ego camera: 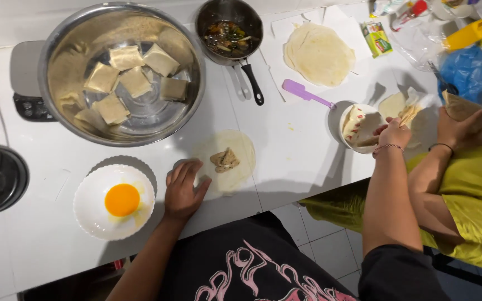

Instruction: Folding wrappers with filling to prepare food items

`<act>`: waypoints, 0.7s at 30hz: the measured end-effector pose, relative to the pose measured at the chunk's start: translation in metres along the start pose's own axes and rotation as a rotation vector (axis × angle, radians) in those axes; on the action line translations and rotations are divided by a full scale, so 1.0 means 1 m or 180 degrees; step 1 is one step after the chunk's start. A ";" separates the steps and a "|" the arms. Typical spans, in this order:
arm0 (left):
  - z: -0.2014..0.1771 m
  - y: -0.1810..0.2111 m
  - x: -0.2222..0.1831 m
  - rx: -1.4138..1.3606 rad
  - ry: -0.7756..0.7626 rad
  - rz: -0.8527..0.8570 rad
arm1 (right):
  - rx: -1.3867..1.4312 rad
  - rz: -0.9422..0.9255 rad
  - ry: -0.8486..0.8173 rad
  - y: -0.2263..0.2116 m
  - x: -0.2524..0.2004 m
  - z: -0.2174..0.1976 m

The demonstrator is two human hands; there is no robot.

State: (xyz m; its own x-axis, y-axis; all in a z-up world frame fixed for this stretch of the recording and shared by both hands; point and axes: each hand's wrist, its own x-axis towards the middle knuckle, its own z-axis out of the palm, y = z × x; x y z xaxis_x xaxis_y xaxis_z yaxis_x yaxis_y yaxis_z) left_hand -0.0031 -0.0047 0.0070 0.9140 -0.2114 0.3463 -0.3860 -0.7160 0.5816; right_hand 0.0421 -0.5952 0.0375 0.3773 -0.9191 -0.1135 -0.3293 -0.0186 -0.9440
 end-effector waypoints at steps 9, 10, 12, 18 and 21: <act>-0.007 0.018 0.052 0.0315 0.0144 -0.0477 | -0.0943 -0.2940 0.0567 -0.043 -0.144 0.056; -0.012 0.026 0.060 0.0459 -0.0126 -0.0769 | -0.0170 -0.3663 -0.0347 -0.042 -0.176 0.071; 0.005 0.009 0.068 0.0432 -0.0112 -0.0792 | -0.0556 -0.3652 -0.1499 -0.013 -0.213 0.115; 0.046 -0.030 0.078 0.0465 -0.0347 -0.0830 | -0.2299 -0.3676 -0.3485 -0.007 -0.276 0.201; 0.033 -0.024 0.090 0.0413 -0.0706 -0.1068 | -0.2996 -0.3617 -0.3559 -0.007 -0.277 0.223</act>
State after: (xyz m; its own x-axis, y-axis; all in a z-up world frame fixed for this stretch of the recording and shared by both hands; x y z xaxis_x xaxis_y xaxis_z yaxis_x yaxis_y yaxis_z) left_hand 0.0926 -0.0284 -0.0002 0.9965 -0.0802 -0.0217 -0.0563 -0.8444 0.5327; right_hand 0.1330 -0.2529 0.0066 0.9324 0.3400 -0.1224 0.2951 -0.9119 -0.2852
